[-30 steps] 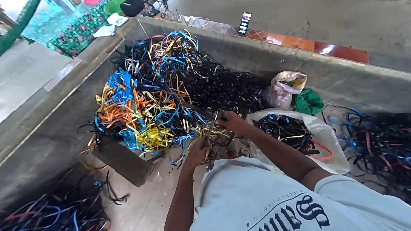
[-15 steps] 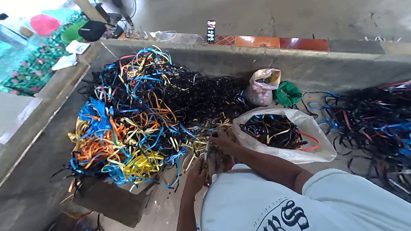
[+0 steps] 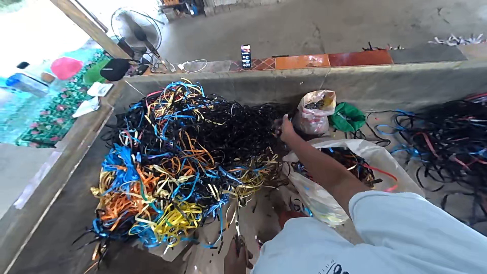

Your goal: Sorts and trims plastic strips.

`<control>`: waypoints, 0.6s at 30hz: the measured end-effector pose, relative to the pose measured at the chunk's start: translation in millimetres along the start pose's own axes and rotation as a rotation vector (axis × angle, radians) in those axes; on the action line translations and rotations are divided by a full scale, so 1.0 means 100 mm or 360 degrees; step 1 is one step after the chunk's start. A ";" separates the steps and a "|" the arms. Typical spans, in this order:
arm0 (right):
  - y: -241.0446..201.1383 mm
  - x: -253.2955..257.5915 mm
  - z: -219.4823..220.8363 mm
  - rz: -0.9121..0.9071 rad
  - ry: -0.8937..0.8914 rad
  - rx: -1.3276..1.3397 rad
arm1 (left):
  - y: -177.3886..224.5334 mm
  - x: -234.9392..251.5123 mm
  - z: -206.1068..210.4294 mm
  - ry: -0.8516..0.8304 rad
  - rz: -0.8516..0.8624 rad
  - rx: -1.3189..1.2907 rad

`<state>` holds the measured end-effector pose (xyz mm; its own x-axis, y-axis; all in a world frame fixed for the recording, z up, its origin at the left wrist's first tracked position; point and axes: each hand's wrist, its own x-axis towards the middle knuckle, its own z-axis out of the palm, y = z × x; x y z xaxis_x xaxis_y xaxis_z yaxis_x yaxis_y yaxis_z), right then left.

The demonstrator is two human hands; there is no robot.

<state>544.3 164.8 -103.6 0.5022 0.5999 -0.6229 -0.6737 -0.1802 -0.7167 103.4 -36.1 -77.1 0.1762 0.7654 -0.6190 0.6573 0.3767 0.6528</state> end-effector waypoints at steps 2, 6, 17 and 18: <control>0.45 -0.22 0.24 0.0114 -0.0221 -0.0122 | 0.02 0.02 0.01 0.0097 0.0077 -0.0080; 1.26 -1.16 0.69 0.0360 -0.0767 -0.0484 | 0.22 0.08 -0.04 0.0432 0.0357 -0.0130; 1.97 -2.86 0.88 0.0415 -0.1486 -0.0863 | 0.38 0.00 -0.10 0.0908 0.0483 -0.0178; 1.98 -2.88 0.89 0.0405 -0.1488 -0.0826 | 0.36 -0.01 -0.09 0.0903 0.0511 -0.0280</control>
<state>218.5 25.7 -38.6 -0.3761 0.8129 -0.4447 -0.2789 -0.5570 -0.7823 119.6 -18.9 -48.9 -0.1008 0.9909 -0.0888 0.4990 0.1276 0.8572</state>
